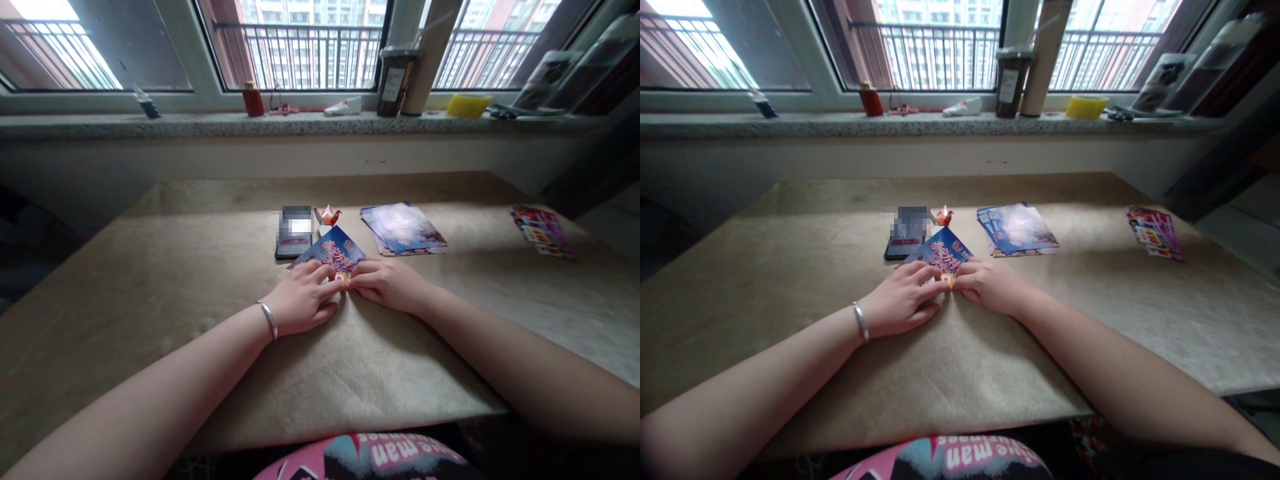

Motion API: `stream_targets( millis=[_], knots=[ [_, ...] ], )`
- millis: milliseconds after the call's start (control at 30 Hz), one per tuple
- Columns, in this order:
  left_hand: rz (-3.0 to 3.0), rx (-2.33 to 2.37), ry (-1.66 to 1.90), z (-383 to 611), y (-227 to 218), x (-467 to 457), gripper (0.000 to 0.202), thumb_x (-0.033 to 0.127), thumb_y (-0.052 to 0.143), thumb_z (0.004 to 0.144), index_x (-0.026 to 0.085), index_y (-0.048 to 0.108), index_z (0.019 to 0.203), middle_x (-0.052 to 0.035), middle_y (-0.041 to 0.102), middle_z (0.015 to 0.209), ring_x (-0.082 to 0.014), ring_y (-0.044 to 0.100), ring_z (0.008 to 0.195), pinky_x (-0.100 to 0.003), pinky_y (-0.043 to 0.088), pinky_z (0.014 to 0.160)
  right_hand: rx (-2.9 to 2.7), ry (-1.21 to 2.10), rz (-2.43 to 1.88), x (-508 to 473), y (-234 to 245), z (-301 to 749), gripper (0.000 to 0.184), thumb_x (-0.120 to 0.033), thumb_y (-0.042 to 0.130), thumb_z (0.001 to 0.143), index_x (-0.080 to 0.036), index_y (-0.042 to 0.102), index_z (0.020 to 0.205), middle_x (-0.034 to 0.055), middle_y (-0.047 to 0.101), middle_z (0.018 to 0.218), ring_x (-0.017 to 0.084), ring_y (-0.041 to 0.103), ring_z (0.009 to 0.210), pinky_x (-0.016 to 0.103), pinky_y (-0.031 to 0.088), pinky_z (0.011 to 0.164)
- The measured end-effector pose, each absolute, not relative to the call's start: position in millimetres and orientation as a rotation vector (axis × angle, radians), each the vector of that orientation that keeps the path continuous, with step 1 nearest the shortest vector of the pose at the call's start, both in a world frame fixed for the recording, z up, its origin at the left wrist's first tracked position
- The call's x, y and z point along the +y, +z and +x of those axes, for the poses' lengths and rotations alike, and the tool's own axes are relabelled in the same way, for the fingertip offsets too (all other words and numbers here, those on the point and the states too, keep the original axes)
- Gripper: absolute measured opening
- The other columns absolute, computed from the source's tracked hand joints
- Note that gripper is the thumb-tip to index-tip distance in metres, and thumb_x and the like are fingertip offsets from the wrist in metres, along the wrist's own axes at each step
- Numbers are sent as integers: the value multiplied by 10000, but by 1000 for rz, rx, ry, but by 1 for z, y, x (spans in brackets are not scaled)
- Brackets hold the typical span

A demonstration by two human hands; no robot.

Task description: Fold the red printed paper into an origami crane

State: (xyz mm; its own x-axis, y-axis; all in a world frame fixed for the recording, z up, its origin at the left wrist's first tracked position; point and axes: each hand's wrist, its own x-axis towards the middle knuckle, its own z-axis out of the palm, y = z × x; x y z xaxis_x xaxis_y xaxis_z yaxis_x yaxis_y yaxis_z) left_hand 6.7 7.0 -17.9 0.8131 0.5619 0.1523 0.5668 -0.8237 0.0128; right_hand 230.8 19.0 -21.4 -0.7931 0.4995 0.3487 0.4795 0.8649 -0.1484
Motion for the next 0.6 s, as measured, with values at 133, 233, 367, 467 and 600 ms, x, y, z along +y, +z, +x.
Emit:
stream_targets(
  millis=[133,233,367,467,600],
  knots=[
    [-2940,-901,-237,6,-19,8,364,368,454,862,260,511,1205,-74,514,1141,-255,439,1011,-415,386,863,-2647,46,-716,19,-21,231,256,-173,441,877,-199,695,864,52,653,822,153,551,770,276,447,700],
    [-2930,-872,-231,3,-19,10,353,367,447,874,272,504,1209,-71,517,1145,-251,443,1023,-406,388,862,-2639,41,-709,19,-23,230,258,-175,438,877,-199,694,850,53,655,822,155,556,771,278,453,698],
    [-2965,-781,-205,-3,-16,13,306,317,426,889,244,534,1167,-77,533,1113,-221,467,986,-375,398,871,-2650,53,-705,18,-25,229,249,-171,443,875,-199,690,858,57,658,847,152,565,783,282,461,712],
    [-2988,-755,-195,-6,-14,14,282,299,429,889,231,553,1133,-78,542,1091,-211,479,966,-360,412,865,-2647,50,-701,17,-27,230,243,-170,449,873,-197,690,862,56,661,859,153,568,783,280,463,714],
    [-3012,-736,-201,-9,-14,15,248,280,437,883,213,569,1082,-76,552,1044,-202,493,938,-349,428,854,-2655,49,-708,17,-28,231,244,-164,449,870,-196,691,869,57,662,874,153,571,798,281,464,729]
  ],
)
